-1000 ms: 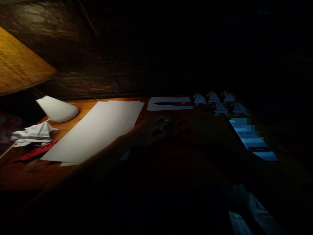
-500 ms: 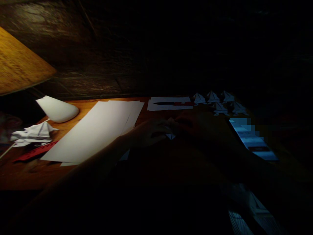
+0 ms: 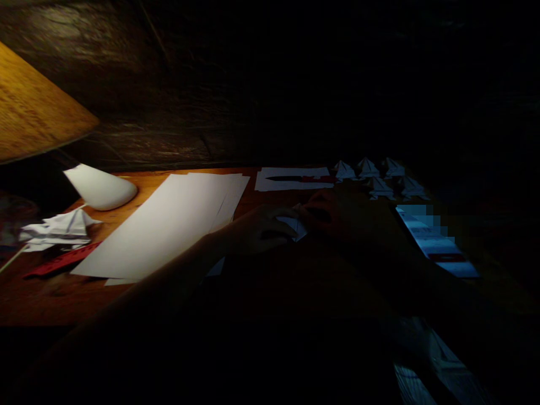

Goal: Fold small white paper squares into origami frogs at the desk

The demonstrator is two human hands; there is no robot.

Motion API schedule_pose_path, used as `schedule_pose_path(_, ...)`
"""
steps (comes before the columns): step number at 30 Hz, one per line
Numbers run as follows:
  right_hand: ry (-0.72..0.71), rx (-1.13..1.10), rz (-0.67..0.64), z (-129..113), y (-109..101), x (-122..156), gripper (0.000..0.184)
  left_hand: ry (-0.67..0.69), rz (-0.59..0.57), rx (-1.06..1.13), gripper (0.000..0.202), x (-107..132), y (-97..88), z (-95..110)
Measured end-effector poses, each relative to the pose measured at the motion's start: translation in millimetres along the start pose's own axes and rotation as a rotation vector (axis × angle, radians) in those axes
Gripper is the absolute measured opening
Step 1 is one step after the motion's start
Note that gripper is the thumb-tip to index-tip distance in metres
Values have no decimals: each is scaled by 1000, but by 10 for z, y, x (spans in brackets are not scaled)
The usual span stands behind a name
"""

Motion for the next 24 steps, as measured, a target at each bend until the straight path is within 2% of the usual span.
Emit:
schedule_pose_path(15,-13,-79,-8,50,52,-7,31,-11,-20,1,25,0,10,4)
schedule_pose_path(24,37,-183,19,153,86,-39,19,7,-14,12,26,-8,-3,20)
Point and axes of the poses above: each hand's wrist, its own x-axis away from the middle knuckle, its own y-axis out of the palm, z = x × y, the point moved 5 cm from there along -x, towards the middle knuckle, and after that the axes turned 4 degrees about -x, right-handed, at the moved point
